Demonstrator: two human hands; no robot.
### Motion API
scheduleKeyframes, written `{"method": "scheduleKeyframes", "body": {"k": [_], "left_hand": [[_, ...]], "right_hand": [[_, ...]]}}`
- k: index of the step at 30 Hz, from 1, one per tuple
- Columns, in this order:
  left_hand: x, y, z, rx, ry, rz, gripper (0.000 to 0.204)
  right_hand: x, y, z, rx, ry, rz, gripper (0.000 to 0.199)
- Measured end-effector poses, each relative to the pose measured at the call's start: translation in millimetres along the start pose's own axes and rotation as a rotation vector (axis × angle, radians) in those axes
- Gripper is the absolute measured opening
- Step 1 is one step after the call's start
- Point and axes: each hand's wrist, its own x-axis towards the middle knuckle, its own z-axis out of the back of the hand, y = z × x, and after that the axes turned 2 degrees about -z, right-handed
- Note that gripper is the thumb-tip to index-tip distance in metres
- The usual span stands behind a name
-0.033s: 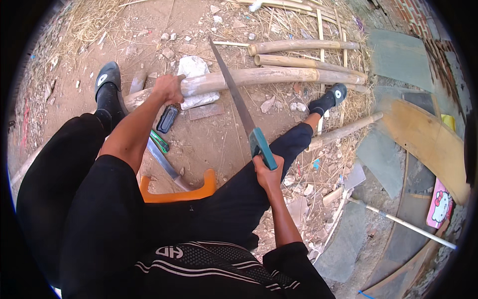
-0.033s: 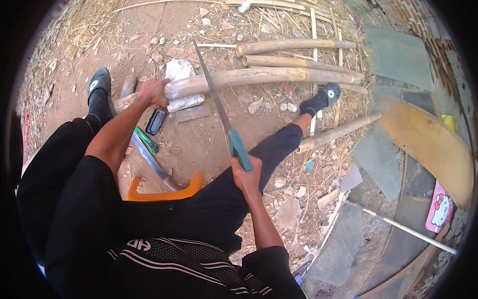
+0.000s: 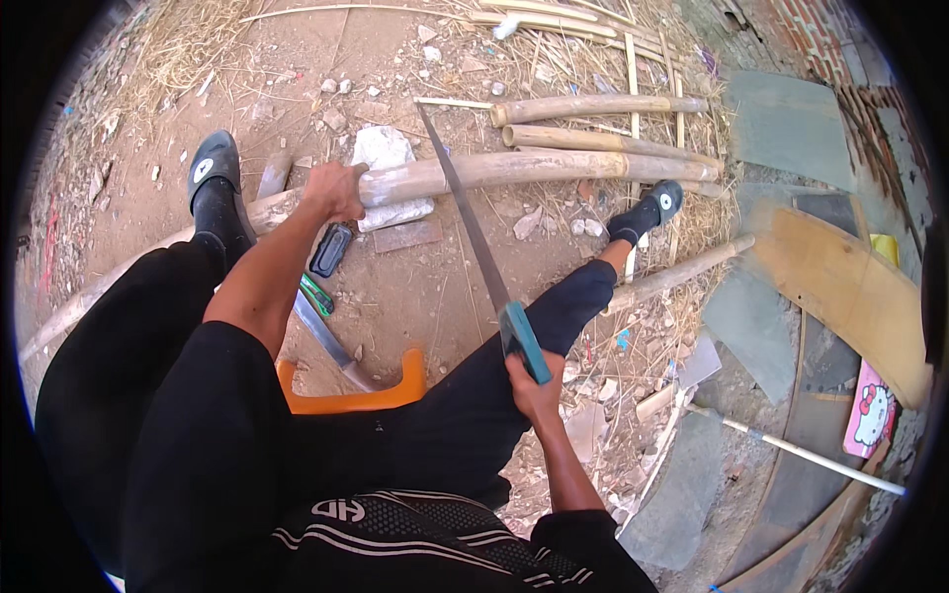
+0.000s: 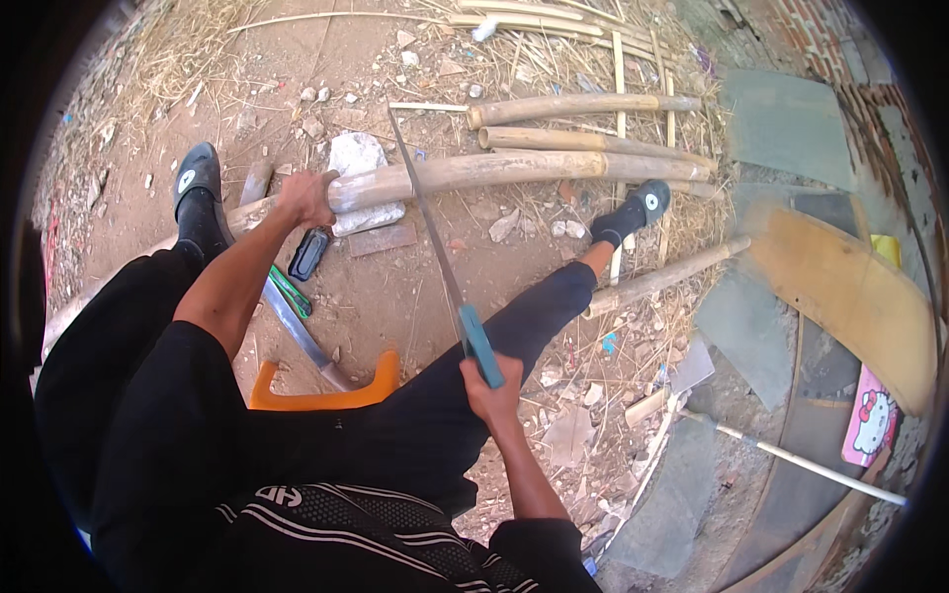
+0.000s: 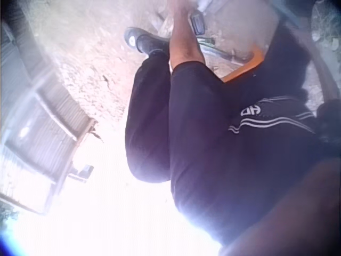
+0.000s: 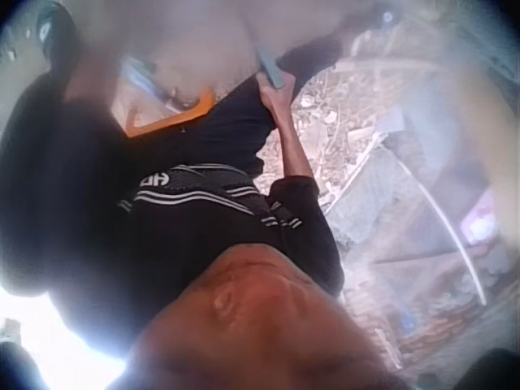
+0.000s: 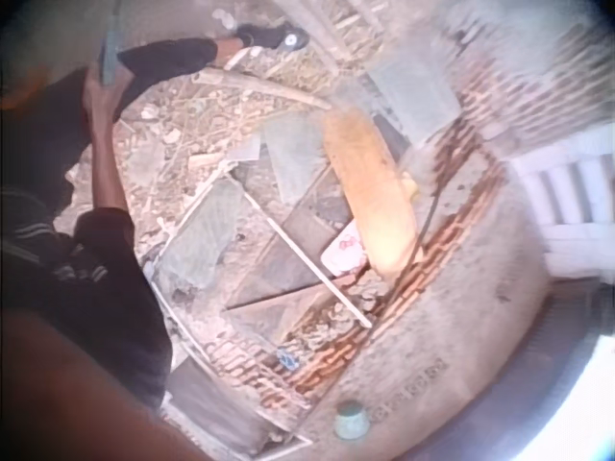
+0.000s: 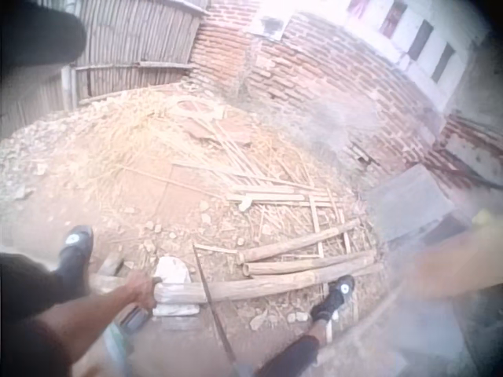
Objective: The person sits on a small orange stool and uses a hand saw to cut a long bamboo pole. The pole is supported by a white block on the ground. The person saws through the pole, creating a cut section.
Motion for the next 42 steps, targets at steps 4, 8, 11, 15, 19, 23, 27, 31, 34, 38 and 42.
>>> {"method": "scheduleKeyframes", "body": {"k": [4, 8, 11, 15, 19, 23, 27, 31, 34, 38, 42], "left_hand": [[12, 5, 3, 0.022, -0.034, 0.016, 0.075], [23, 35, -1, -0.049, -0.050, 0.014, 0.074], [34, 32, -16, -0.024, -0.085, 0.006, 0.070], [33, 12, -21, -0.042, -0.137, -0.011, 0.059], [32, 28, -32, -0.051, -0.152, -0.038, 0.056], [25, 25, -28, -0.050, -0.146, -0.041, 0.058], [50, 8, -16, -0.041, -0.144, -0.061, 0.059], [41, -15, 2, -0.045, -0.062, -0.026, 0.062], [36, 10, 1, -0.005, -0.113, -0.017, 0.065], [39, -1, -2, -0.007, -0.014, -0.014, 0.068], [63, 6, 26, -0.049, -0.032, -0.070, 0.072]], "right_hand": [[6, 9, -23, 0.132, -0.066, -0.025, 0.013], [87, 26, -70, 0.004, -0.011, 0.039, 0.025], [38, 17, -41, 0.031, -0.024, 0.047, 0.024], [58, -39, -41, 0.055, -0.002, 0.028, 0.020], [115, -10, -94, 0.068, -0.015, 0.041, 0.021], [27, -17, -49, 0.078, -0.003, -0.020, 0.022], [94, -22, -72, -0.024, 0.005, 0.069, 0.026], [126, -1, -37, 0.073, 0.030, 0.016, 0.027], [78, -3, -29, 0.070, 0.060, 0.000, 0.023], [73, -53, -44, 0.267, 0.024, -0.028, 0.019], [195, 35, -76, 0.215, 0.048, 0.020, 0.025]]}}
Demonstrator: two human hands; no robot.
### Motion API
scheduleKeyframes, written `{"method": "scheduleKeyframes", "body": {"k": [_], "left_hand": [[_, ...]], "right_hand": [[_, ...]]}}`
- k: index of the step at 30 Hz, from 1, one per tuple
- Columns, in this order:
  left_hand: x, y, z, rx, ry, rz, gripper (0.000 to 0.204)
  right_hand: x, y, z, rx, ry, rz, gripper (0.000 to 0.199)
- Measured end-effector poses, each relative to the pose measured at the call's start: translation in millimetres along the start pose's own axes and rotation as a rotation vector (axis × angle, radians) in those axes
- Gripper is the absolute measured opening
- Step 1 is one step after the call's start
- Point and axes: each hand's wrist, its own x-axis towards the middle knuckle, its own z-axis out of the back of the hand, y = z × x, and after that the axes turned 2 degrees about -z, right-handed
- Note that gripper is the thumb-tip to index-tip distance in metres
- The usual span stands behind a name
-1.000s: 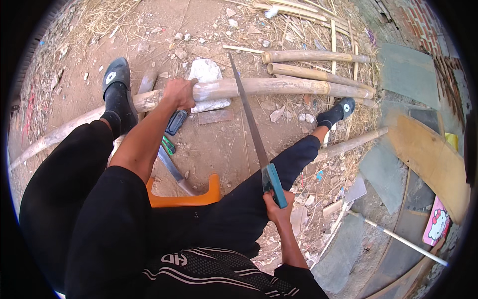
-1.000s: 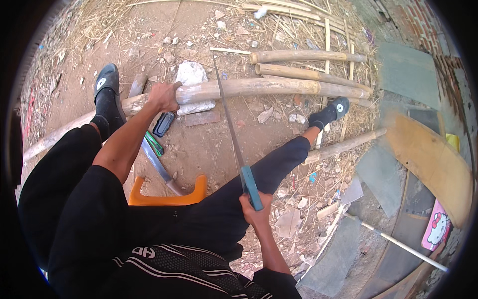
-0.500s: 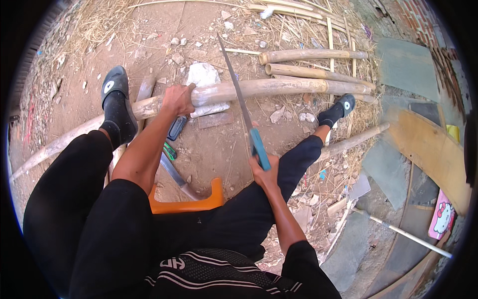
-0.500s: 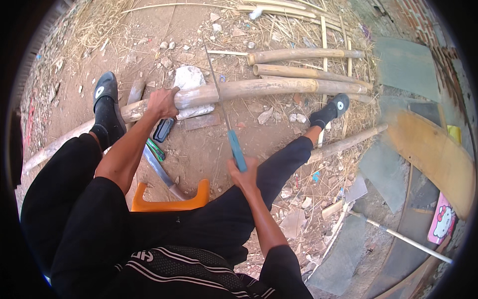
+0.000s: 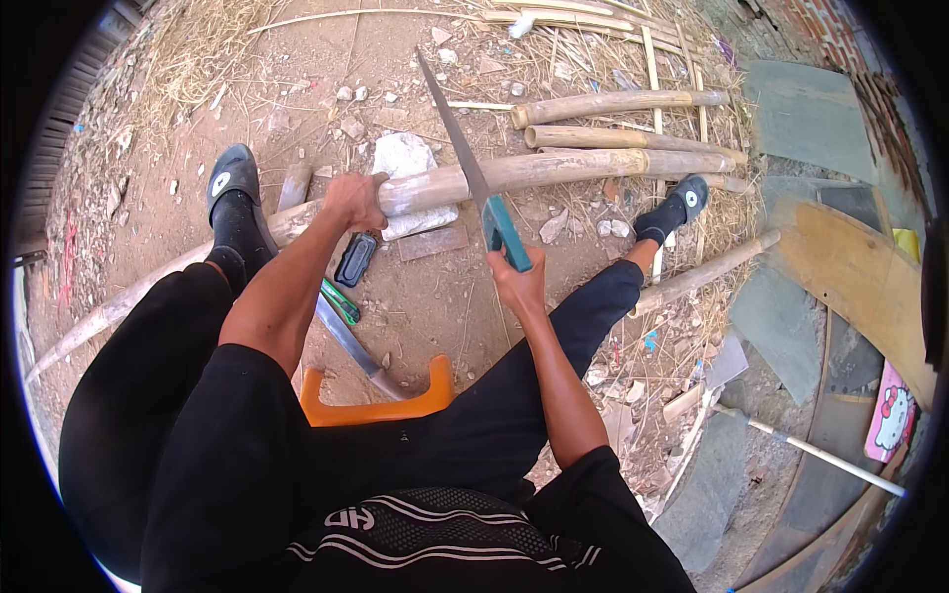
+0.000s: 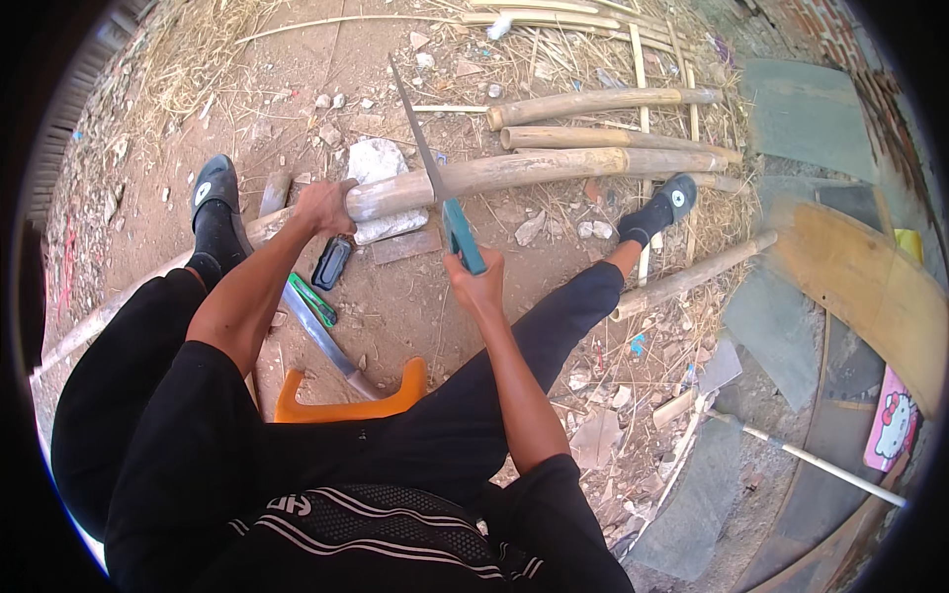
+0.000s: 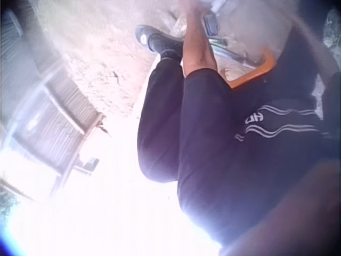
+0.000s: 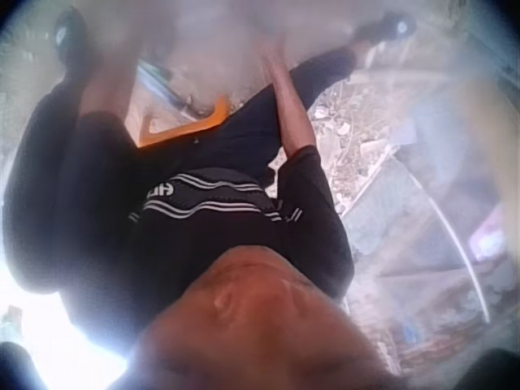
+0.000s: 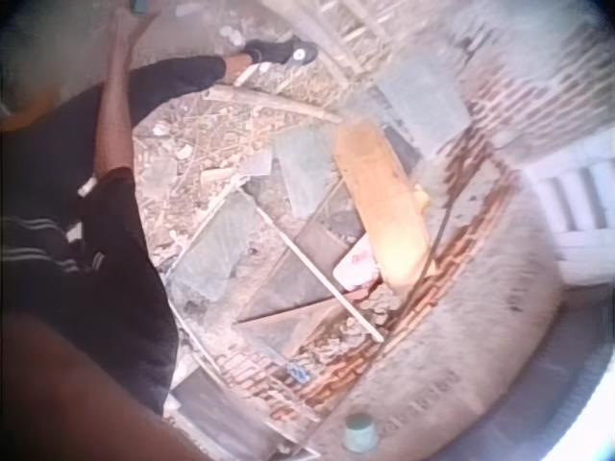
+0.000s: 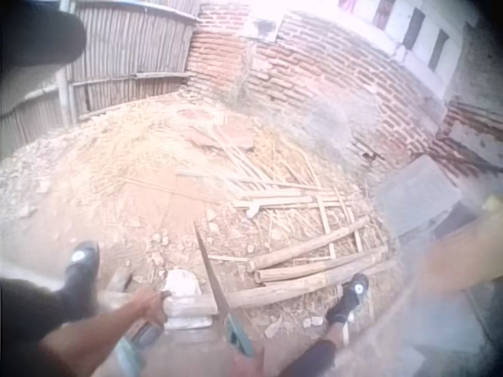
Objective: The person sits on a small orange stool and uses a hand saw to cut a long bamboo pole. The pole is supported by a white block on the ground. The person saws through the pole, creating a cut section.
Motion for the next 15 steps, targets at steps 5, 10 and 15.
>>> {"method": "scheduleKeyframes", "body": {"k": [5, 10, 15], "left_hand": [[8, 10, 16, 0.039, 0.022, -0.006, 0.071], [19, -18, -20, -0.056, 0.055, -0.027, 0.069], [12, -30, -29, -0.052, 0.087, -0.014, 0.069]], "right_hand": [[-124, -35, 43, 0.131, -0.052, -0.077, 0.025], [-41, -73, 15, -0.047, -0.030, 0.136, 0.023], [-106, -95, 85, -0.048, 0.002, 0.079, 0.024]]}}
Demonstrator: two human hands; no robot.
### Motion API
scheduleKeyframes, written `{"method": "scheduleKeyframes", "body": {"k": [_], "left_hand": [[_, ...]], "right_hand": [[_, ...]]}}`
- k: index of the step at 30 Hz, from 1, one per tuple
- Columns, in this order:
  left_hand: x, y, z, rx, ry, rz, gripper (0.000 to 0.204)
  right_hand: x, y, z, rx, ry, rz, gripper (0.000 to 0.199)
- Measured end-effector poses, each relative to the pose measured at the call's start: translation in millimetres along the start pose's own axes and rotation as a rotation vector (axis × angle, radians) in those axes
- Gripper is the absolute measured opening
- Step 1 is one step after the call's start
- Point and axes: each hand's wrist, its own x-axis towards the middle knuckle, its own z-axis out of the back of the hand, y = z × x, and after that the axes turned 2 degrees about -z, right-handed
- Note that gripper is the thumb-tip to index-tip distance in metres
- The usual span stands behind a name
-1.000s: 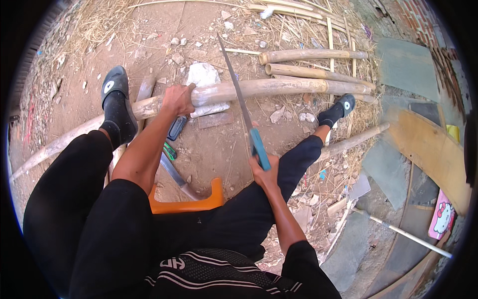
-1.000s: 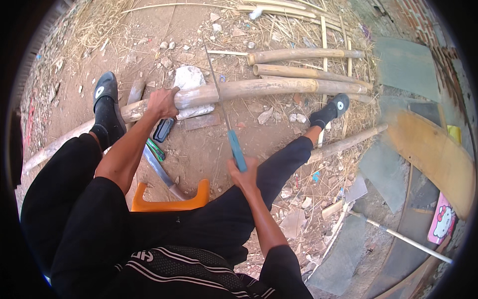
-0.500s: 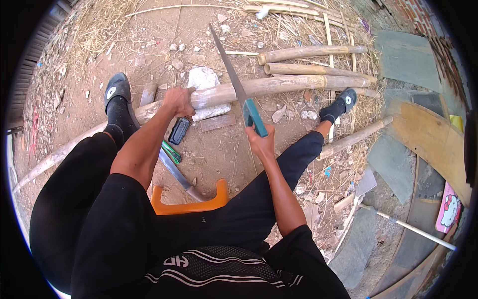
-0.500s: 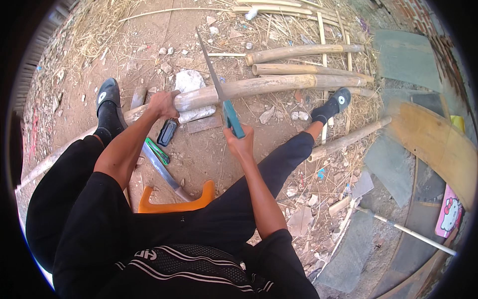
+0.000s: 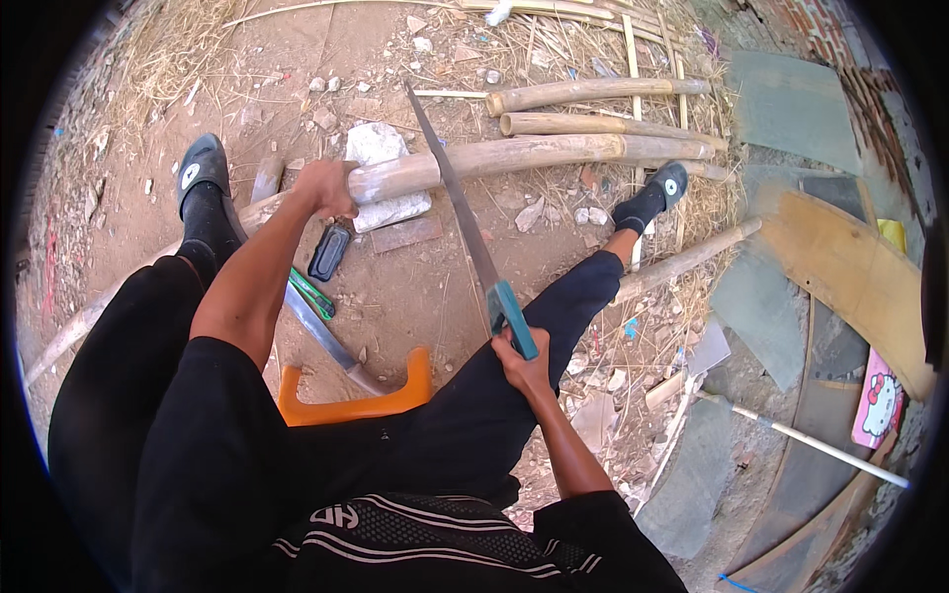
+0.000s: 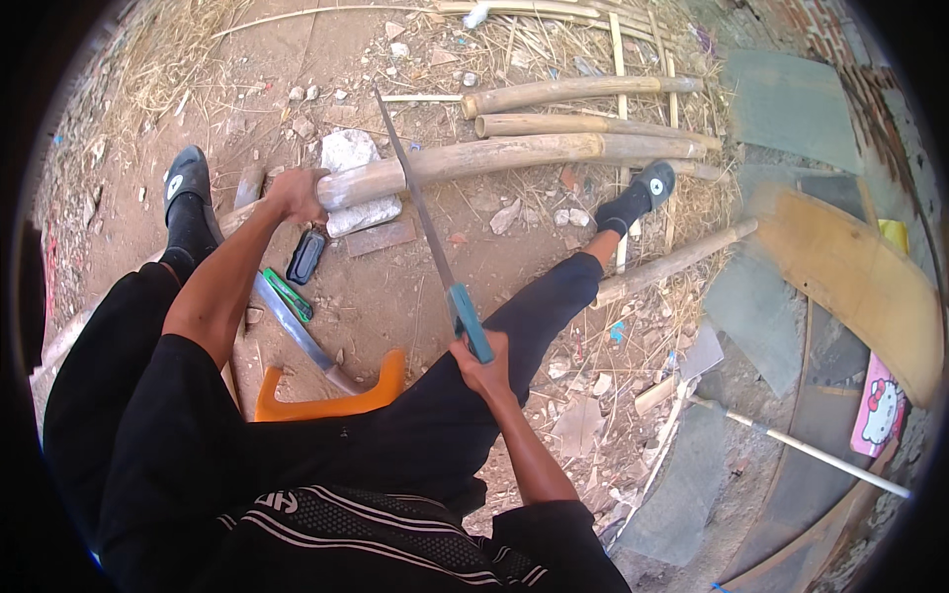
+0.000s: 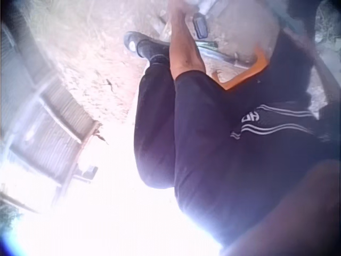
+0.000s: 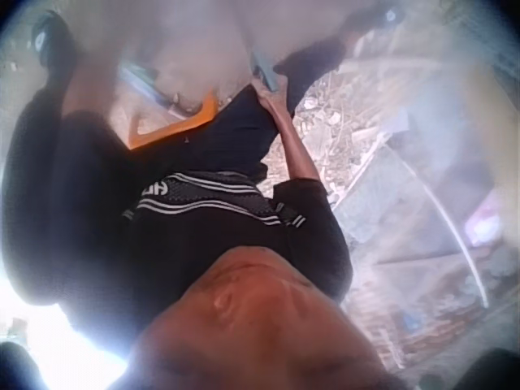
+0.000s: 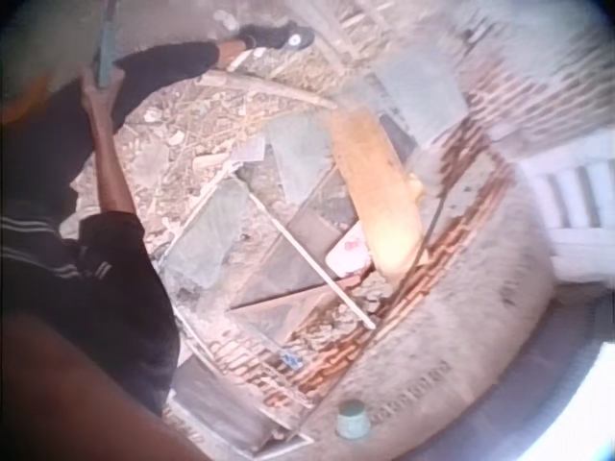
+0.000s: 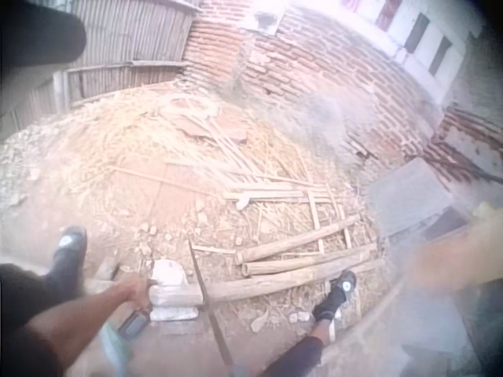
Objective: The person sits on a small orange stool and uses a hand saw to cut a long bamboo pole. The pole is supported by a white block on the ground. The person saws through the pole, creating a cut section.
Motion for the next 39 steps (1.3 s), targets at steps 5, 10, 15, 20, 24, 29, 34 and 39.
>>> {"method": "scheduleKeyframes", "body": {"k": [5, 10, 15, 20, 24, 29, 34, 39], "left_hand": [[27, -4, 9, -0.010, 0.052, -0.022, 0.072], [9, 43, 33, 0.005, -0.029, 0.021, 0.073], [17, 55, 36, 0.044, -0.019, 0.010, 0.076], [19, 34, 32, 0.054, 0.001, -0.069, 0.075], [7, 5, 36, 0.109, -0.049, -0.036, 0.068], [-19, -8, 41, 0.134, -0.156, 0.013, 0.063], [-39, -18, 31, 0.133, -0.152, 0.009, 0.062], [-37, -18, -5, 0.115, -0.381, -0.012, 0.054]], "right_hand": [[71, -12, -33, 0.039, -0.077, -0.122, 0.025], [100, 58, -74, -0.028, -0.011, -0.095, 0.025], [120, 24, -44, 0.295, 0.138, -0.222, 0.023], [137, -20, -3, 0.457, 0.183, -0.180, 0.024], [112, 122, 5, -0.039, 0.166, -0.112, 0.031], [115, 215, -36, -0.400, 0.134, 0.130, 0.035], [37, 83, -1, 0.087, -0.068, -0.105, 0.030], [-13, 59, 39, 0.136, -0.093, -0.108, 0.022]]}}
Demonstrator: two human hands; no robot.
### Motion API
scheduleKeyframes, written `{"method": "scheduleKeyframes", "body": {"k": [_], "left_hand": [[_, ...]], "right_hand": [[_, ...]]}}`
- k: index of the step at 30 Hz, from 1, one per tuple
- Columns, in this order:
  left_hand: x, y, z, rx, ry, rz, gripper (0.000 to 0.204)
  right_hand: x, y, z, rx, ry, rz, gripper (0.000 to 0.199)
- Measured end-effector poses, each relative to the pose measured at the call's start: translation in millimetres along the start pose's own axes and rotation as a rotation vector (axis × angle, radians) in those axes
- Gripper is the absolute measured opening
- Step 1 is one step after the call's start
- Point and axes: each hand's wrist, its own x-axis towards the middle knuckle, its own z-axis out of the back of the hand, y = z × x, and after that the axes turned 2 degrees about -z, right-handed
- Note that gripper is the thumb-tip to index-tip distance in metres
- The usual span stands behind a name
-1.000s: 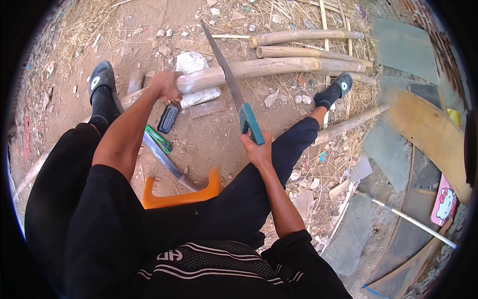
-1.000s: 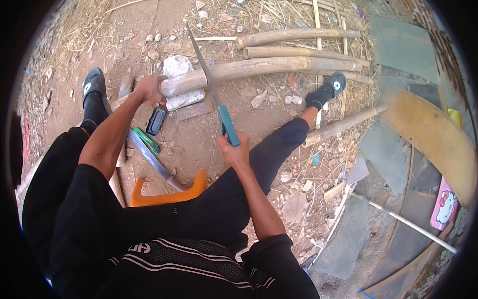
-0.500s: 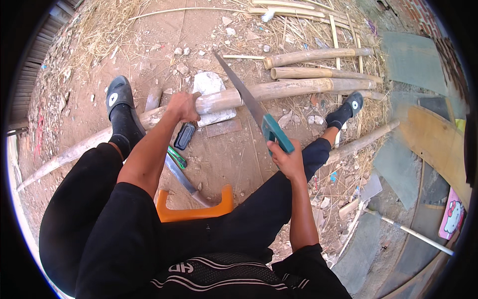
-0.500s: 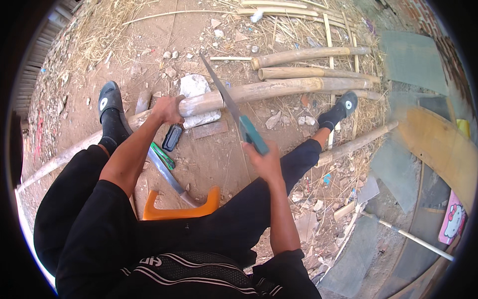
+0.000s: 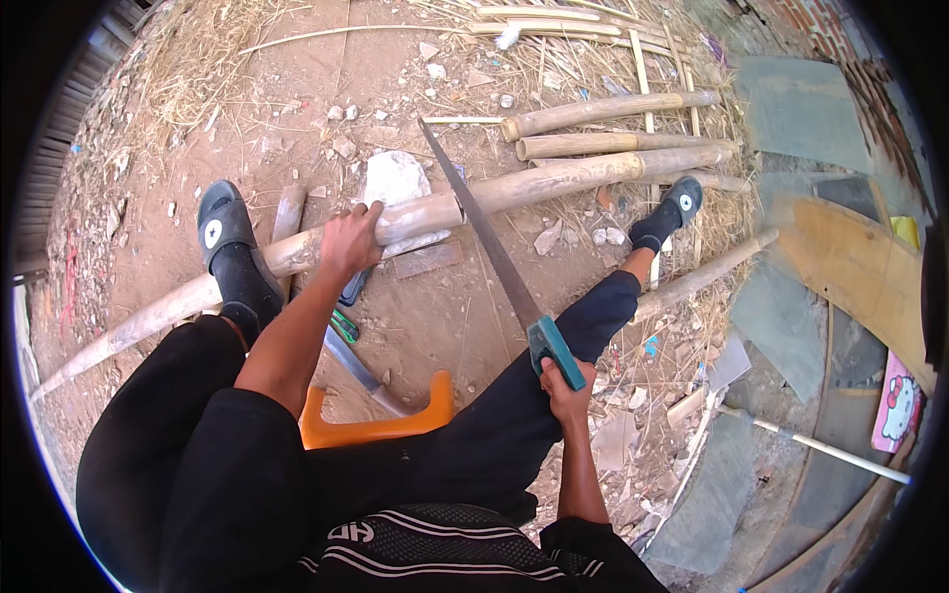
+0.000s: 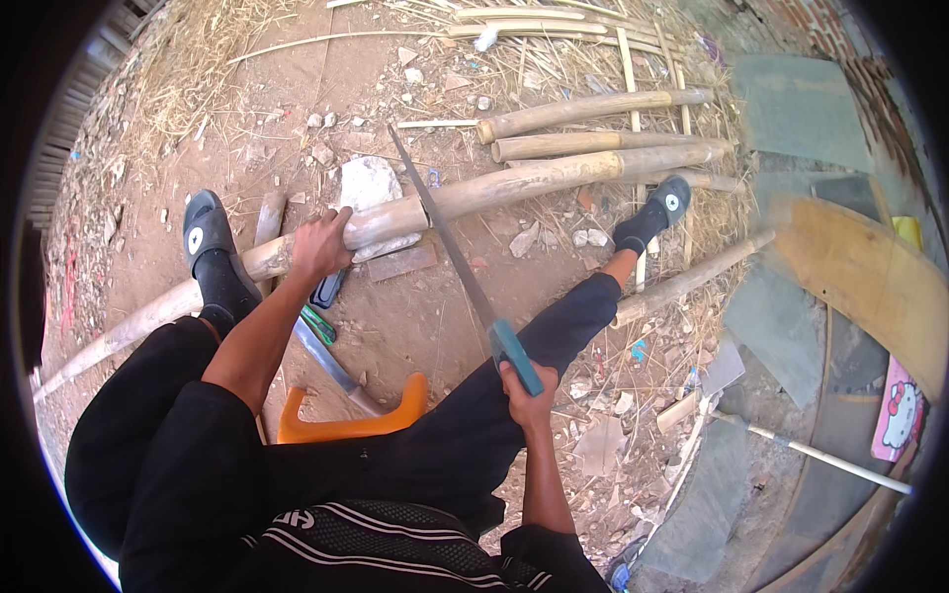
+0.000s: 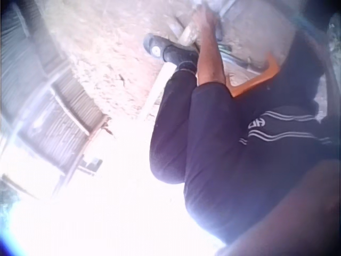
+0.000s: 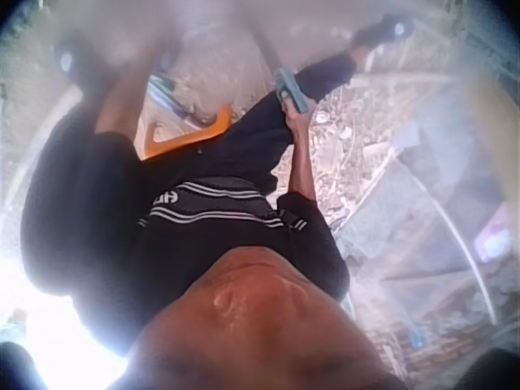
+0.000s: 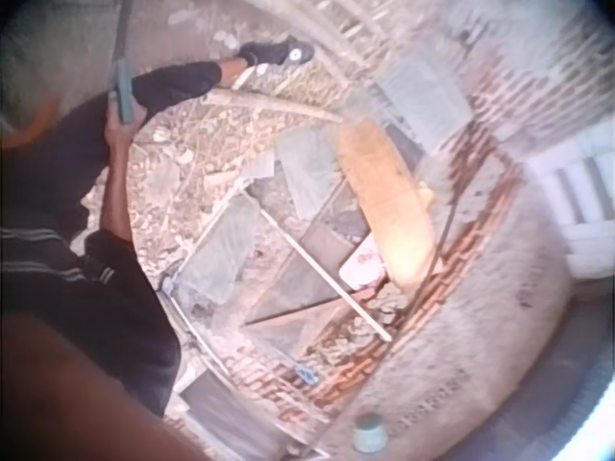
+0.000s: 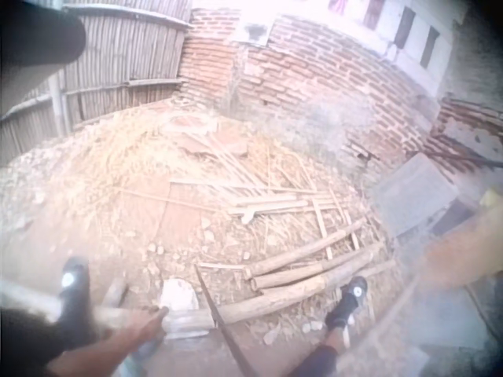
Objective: The person sits on a small orange stool and uses a hand saw to cut a long bamboo pole. The pole is supported by a white block on the ground. The person saws through the pole, creating a cut section.
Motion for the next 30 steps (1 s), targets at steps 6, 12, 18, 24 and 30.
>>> {"method": "scheduleKeyframes", "body": {"k": [6, 12, 18, 24, 30], "left_hand": [[2, 8, -26, 0.018, -0.140, -0.020, 0.059], [27, -2, 31, -0.017, 0.391, 0.027, 0.074], [8, 2, 3, 0.027, 0.357, -0.001, 0.064], [-12, -21, -6, -0.017, 0.143, 0.011, 0.052], [-29, -5, -4, -0.039, 0.172, 0.029, 0.060]], "right_hand": [[-1, 11, -13, -0.186, 0.032, 0.043, 0.019], [-15, 46, -34, -0.185, -0.050, 0.020, 0.021], [11, 32, -68, -0.317, -0.003, 0.129, 0.013], [4, -3, -56, -0.301, 0.007, 0.141, 0.021], [-24, -1, -53, -0.321, 0.011, 0.144, 0.019]]}}
